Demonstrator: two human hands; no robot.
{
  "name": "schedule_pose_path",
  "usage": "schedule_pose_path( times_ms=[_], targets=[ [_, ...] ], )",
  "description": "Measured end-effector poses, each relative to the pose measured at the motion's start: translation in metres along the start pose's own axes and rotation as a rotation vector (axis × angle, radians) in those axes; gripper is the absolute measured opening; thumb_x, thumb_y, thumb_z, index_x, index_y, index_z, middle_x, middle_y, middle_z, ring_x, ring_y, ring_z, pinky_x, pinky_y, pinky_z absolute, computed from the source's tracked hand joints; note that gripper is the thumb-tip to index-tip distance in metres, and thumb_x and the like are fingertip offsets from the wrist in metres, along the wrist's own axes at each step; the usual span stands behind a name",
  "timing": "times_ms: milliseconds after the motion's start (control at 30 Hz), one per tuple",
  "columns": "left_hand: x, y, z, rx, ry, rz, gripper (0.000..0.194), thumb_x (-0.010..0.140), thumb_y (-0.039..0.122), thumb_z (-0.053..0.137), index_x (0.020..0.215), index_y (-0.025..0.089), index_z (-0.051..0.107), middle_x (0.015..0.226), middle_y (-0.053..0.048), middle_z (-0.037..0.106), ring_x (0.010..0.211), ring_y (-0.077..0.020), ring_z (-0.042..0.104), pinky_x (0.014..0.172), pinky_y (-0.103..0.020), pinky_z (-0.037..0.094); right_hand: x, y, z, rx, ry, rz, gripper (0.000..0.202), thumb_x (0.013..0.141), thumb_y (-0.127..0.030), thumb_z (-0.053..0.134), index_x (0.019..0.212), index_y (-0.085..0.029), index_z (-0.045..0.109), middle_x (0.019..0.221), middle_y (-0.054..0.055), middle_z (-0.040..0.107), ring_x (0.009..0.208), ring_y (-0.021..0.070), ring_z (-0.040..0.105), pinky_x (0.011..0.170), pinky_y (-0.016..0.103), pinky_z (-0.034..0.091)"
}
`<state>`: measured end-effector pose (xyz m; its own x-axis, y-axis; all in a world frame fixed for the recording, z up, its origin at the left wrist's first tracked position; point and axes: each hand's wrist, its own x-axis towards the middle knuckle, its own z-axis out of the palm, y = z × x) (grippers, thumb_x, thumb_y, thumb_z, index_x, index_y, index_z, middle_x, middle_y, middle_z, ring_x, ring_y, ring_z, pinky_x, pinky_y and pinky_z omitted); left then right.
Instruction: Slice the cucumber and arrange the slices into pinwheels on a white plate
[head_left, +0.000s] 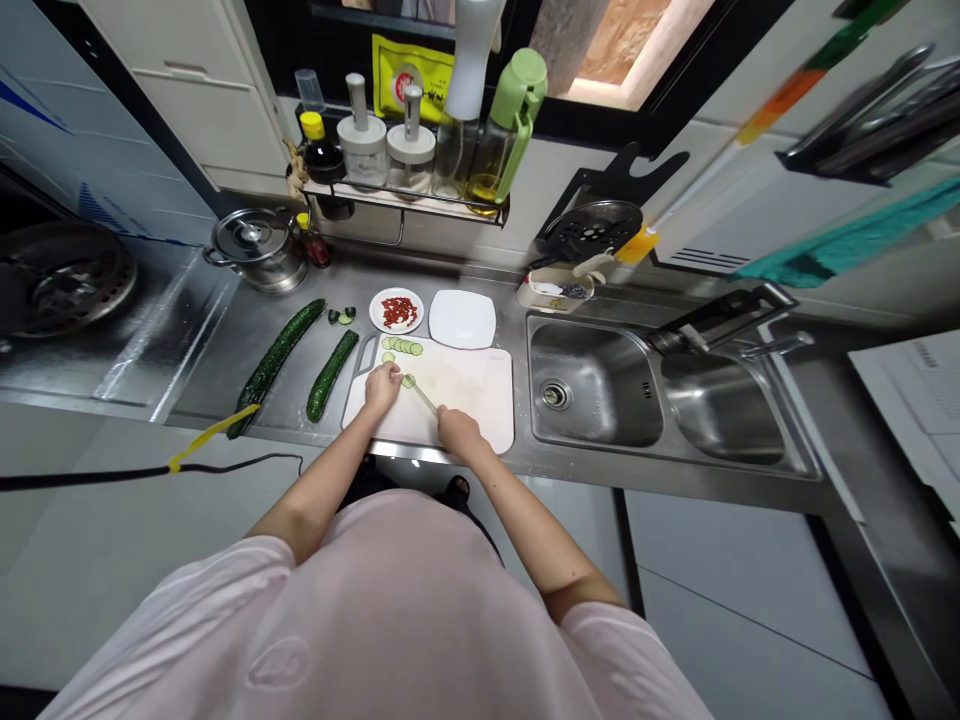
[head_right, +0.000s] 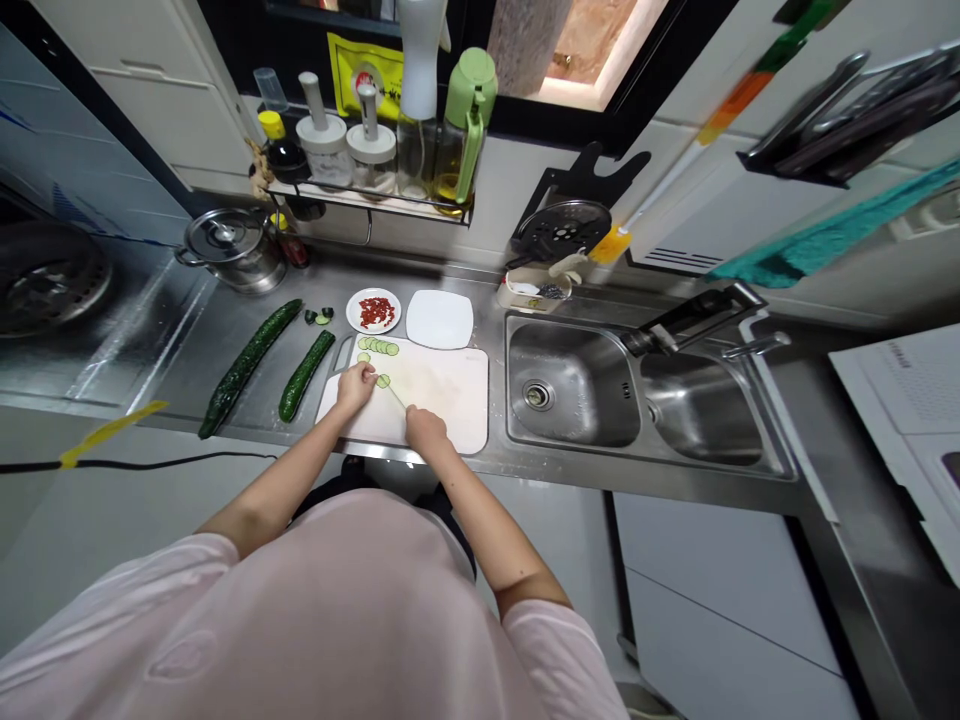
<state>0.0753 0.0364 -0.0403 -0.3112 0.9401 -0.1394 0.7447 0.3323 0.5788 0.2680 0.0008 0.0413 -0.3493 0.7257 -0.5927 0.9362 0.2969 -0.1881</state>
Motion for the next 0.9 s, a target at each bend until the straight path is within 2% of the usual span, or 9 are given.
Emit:
schedule_pose_path(
  times_ms=[400, 633, 900],
  targets=[
    [0.0, 0.001, 0.0, -0.006, 0.003, -0.006, 0.019, 0.081, 0.025, 0.056, 0.097, 0.021, 0.066, 0.087, -0.005, 0.068, 0.084, -0.0196, 0.062, 0.075, -0.028, 0.042, -0.005, 0.001, 0.002, 0.017, 0.013, -0.004, 0.028, 0.088, -0.009, 0.041, 0.113, -0.014, 0.052, 0.103, 0.015, 0.066, 0.096, 0.0241, 0.064, 0.074, 0.03, 0.046],
    [0.0, 0.001, 0.0, 0.0, -0.006, -0.015, 0.02, 0.081, 0.026, 0.056, 0.097, 0.02, 0.066, 0.087, -0.005, 0.068, 0.084, -0.0193, 0.062, 0.075, -0.027, 0.043, -0.015, 0.012, 0.01, -0.002, 0.001, -0.004, 0.024, 0.088, -0.011, 0.044, 0.11, -0.015, 0.053, 0.102, 0.015, 0.066, 0.096, 0.0238, 0.064, 0.073, 0.03, 0.046],
    [0.001, 0.0, 0.001, 0.006, 0.013, 0.001, 0.018, 0.081, 0.026, 0.056, 0.095, 0.021, 0.066, 0.086, -0.005, 0.068, 0.083, -0.0198, 0.062, 0.074, -0.028, 0.042, -0.003, 0.001, 0.006, 0.017, 0.018, 0.012, 0.026, 0.091, -0.012, 0.039, 0.113, -0.015, 0.052, 0.105, 0.016, 0.065, 0.098, 0.0237, 0.064, 0.076, 0.031, 0.046]
  ],
)
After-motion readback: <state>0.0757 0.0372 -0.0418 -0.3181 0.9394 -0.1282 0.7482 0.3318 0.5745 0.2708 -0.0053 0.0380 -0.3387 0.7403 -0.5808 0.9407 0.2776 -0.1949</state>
